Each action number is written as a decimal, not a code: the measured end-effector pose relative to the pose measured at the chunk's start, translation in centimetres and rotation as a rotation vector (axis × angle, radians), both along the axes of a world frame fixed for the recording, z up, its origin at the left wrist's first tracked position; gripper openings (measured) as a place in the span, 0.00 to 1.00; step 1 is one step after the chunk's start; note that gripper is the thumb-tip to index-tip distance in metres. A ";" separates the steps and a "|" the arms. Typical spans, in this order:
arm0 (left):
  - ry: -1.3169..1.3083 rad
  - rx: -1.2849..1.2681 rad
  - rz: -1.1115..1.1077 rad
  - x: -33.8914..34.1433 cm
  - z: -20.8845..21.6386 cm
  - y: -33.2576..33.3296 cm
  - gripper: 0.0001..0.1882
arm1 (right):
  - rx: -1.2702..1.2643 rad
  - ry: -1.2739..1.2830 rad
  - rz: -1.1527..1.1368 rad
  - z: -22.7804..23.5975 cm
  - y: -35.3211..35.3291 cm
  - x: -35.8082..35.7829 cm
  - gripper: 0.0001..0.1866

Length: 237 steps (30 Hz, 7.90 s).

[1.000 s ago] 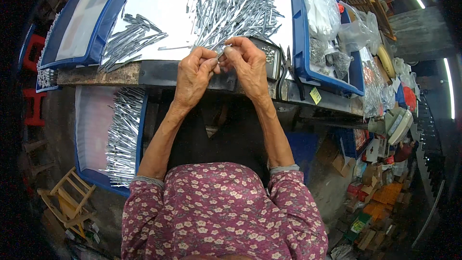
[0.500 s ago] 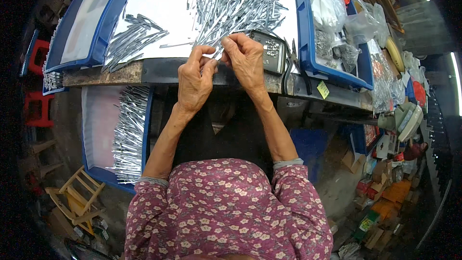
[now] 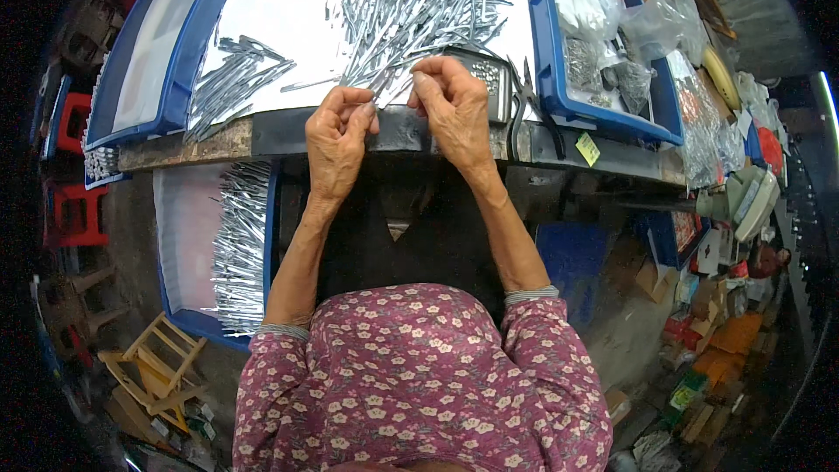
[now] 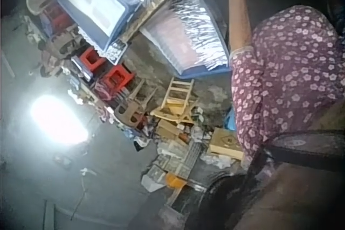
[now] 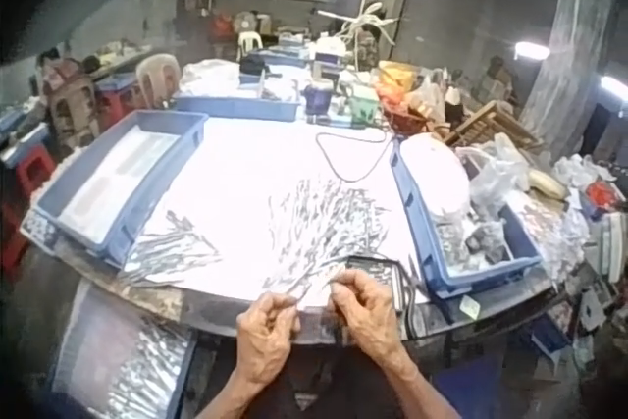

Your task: Sorting small metal components and placing them into a jig at a workbench.

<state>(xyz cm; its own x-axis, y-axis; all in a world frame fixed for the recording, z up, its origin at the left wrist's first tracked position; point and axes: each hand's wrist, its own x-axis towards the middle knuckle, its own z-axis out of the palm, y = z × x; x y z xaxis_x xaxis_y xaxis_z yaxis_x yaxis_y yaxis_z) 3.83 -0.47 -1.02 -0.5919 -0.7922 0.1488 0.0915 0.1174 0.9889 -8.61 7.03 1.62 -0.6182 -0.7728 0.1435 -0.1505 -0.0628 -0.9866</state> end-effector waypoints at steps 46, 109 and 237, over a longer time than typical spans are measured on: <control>0.147 0.352 -0.105 -0.6 0.5 -0.8 0.05 | 0.338 0.839 -0.188 -2.0 1.9 -8.1 0.03; 0.168 0.158 0.055 -0.7 0.7 -1.0 0.03 | -0.076 -0.198 0.093 -0.9 -2.8 0.5 0.17; 0.089 0.139 -0.101 -0.2 2.1 -1.1 0.02 | 0.348 1.240 0.057 -3.3 2.5 -8.1 0.07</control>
